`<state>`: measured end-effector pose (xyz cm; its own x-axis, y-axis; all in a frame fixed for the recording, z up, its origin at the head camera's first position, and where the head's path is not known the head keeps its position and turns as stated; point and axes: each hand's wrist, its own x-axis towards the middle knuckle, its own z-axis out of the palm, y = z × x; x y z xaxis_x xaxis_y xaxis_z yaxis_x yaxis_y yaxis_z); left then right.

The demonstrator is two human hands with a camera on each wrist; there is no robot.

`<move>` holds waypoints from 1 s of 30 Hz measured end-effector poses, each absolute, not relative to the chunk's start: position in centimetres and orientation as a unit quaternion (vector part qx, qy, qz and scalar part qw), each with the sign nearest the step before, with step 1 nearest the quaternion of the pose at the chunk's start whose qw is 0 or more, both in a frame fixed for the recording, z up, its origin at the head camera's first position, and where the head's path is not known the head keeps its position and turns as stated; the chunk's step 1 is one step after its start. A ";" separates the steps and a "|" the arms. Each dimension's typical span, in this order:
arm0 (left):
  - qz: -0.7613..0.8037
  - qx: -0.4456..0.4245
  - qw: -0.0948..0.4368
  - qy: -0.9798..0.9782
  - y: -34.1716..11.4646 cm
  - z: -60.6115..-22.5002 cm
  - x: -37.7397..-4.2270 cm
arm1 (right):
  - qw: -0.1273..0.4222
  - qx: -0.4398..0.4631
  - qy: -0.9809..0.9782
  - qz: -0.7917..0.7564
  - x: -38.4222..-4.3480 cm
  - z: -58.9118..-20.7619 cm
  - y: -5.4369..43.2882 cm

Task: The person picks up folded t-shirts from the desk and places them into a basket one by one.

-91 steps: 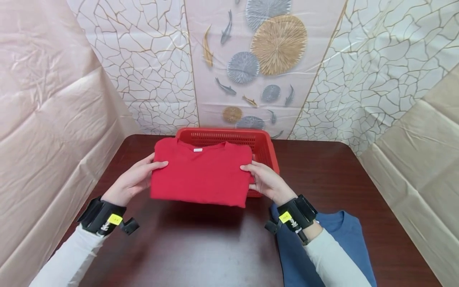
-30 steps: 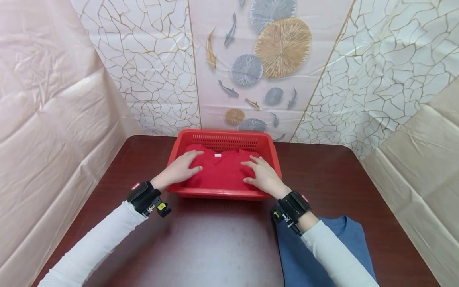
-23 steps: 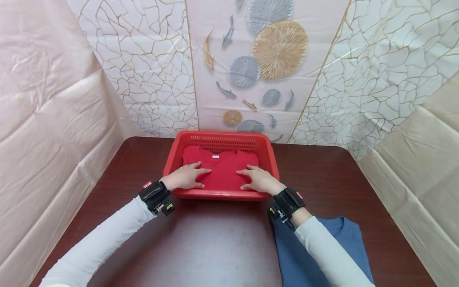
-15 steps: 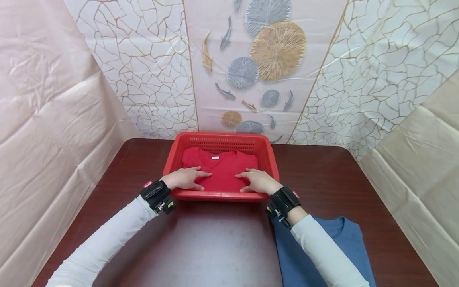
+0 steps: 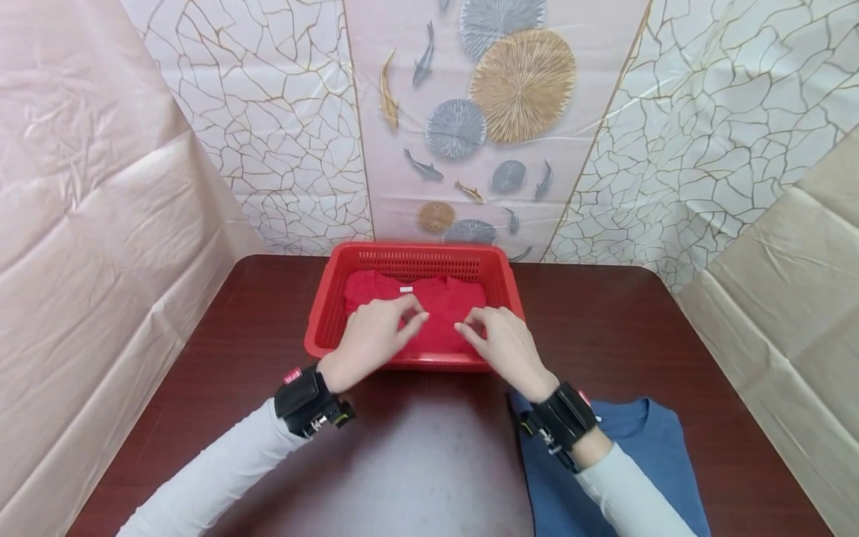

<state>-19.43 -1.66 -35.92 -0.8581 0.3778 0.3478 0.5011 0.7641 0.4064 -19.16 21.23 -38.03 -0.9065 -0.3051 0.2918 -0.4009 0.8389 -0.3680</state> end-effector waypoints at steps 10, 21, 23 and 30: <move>-0.224 -0.330 0.179 -0.899 4.9 -37.1 -13.3 | 0.171 0.132 -0.960 0.181 -11.4 -38.0 24.8; -0.167 -0.368 0.152 -0.902 9.7 -41.5 -11.1 | 0.139 0.044 -0.977 0.157 -6.4 -41.1 30.9; -0.163 -0.363 0.149 -0.905 10.2 -42.4 -11.1 | 0.124 0.016 -0.980 0.152 -5.9 -41.7 32.5; -0.148 -0.348 0.115 -0.919 11.6 -45.1 -11.5 | 0.149 -0.053 -0.979 0.131 -3.8 -43.8 39.4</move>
